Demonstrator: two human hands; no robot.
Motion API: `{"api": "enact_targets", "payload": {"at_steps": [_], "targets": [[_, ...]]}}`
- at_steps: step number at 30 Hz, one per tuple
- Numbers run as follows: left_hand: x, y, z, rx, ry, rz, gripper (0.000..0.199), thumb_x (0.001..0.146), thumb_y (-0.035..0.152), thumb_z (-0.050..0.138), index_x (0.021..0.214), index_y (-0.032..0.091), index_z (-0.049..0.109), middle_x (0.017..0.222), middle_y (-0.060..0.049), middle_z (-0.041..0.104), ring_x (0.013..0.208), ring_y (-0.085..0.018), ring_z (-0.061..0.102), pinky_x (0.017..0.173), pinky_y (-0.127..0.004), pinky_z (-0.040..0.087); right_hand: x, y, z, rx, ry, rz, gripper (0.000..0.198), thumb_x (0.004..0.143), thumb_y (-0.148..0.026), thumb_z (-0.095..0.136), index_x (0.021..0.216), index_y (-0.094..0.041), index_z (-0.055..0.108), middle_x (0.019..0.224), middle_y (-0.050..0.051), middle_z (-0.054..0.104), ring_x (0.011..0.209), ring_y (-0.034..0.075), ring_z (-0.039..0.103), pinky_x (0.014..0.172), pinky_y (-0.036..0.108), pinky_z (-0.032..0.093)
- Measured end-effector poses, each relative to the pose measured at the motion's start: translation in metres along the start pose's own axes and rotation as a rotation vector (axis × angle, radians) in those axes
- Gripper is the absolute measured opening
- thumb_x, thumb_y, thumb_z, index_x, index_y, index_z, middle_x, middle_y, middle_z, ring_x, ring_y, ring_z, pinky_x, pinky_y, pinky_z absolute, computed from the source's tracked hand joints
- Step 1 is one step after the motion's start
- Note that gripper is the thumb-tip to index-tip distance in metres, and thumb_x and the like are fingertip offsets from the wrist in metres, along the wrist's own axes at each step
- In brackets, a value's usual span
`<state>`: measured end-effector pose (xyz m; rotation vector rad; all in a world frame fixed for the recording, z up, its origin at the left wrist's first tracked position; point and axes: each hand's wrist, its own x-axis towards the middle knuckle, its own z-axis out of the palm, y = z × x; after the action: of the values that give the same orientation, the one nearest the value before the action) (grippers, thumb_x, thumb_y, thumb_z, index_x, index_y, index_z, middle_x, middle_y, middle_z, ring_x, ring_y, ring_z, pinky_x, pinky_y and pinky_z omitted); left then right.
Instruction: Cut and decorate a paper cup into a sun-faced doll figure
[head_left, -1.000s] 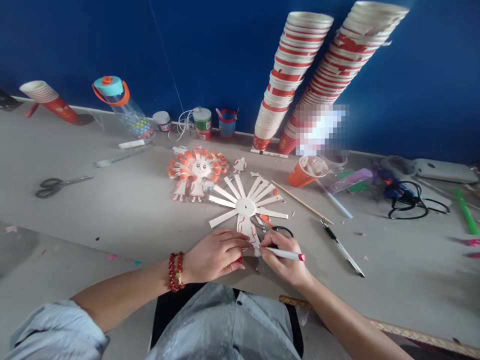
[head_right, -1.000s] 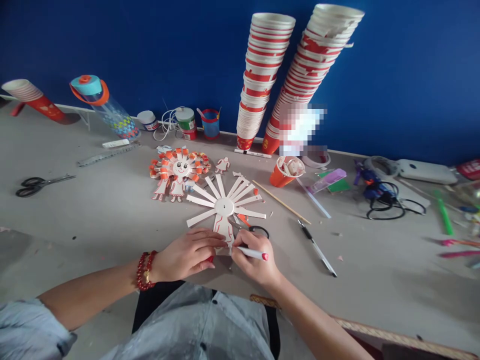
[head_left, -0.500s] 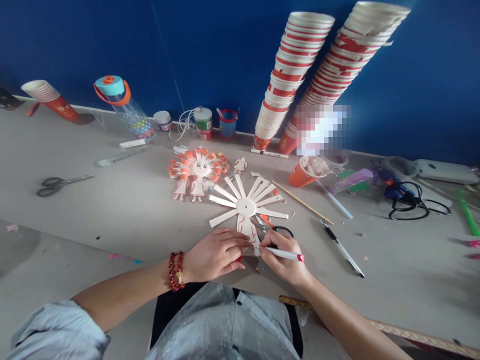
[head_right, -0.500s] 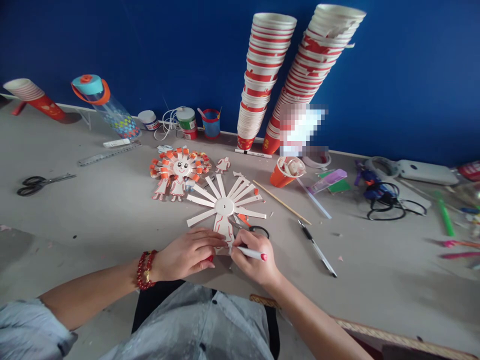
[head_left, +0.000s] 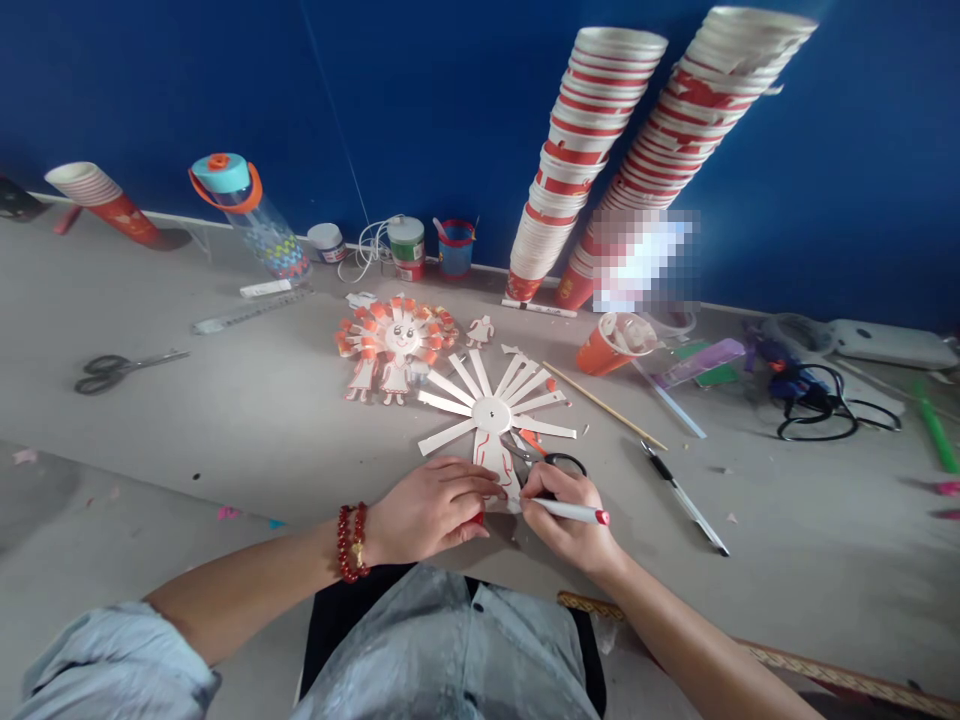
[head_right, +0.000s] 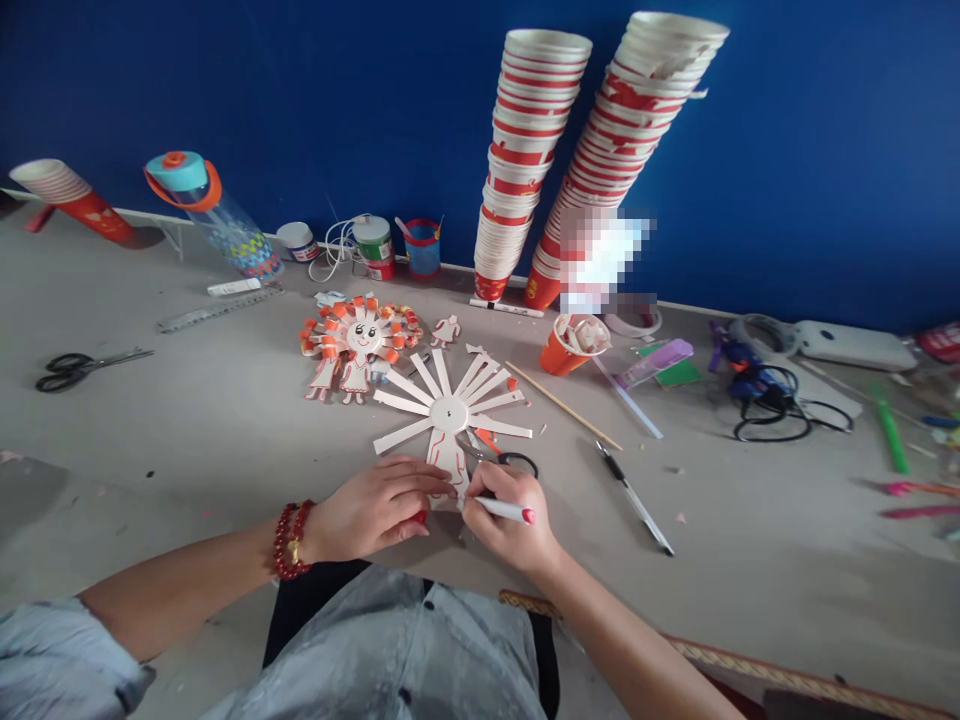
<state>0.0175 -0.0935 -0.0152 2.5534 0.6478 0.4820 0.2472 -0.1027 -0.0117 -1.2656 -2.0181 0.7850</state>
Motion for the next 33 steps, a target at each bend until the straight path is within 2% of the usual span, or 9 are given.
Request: {"api": "enact_targets", "payload": {"at_steps": [7, 33], "targets": [[0.0003, -0.0006, 0.0004, -0.005, 0.012, 0.002, 0.021, 0.098, 0.034, 0.049, 0.107, 0.018, 0.06, 0.128, -0.006, 0.064, 0.125, -0.021, 0.053, 0.107, -0.04, 0.04, -0.0012, 0.0008, 0.0, 0.048, 0.012, 0.035, 0.011, 0.072, -0.015, 0.049, 0.064, -0.022, 0.051, 0.055, -0.003, 0.056, 0.048, 0.013, 0.05, 0.051, 0.025, 0.039], [-0.0004, 0.0016, -0.0004, -0.005, 0.01, -0.031, 0.023, 0.098, 0.035, 0.048, 0.108, 0.018, 0.059, 0.126, -0.007, 0.065, 0.127, -0.02, 0.052, 0.107, -0.037, 0.039, 0.0013, -0.0049, 0.0012, -0.033, 0.01, 0.053, 0.011, 0.073, -0.016, 0.05, 0.063, -0.022, 0.052, 0.055, -0.002, 0.058, 0.05, 0.014, 0.052, 0.054, 0.025, 0.039]]}}
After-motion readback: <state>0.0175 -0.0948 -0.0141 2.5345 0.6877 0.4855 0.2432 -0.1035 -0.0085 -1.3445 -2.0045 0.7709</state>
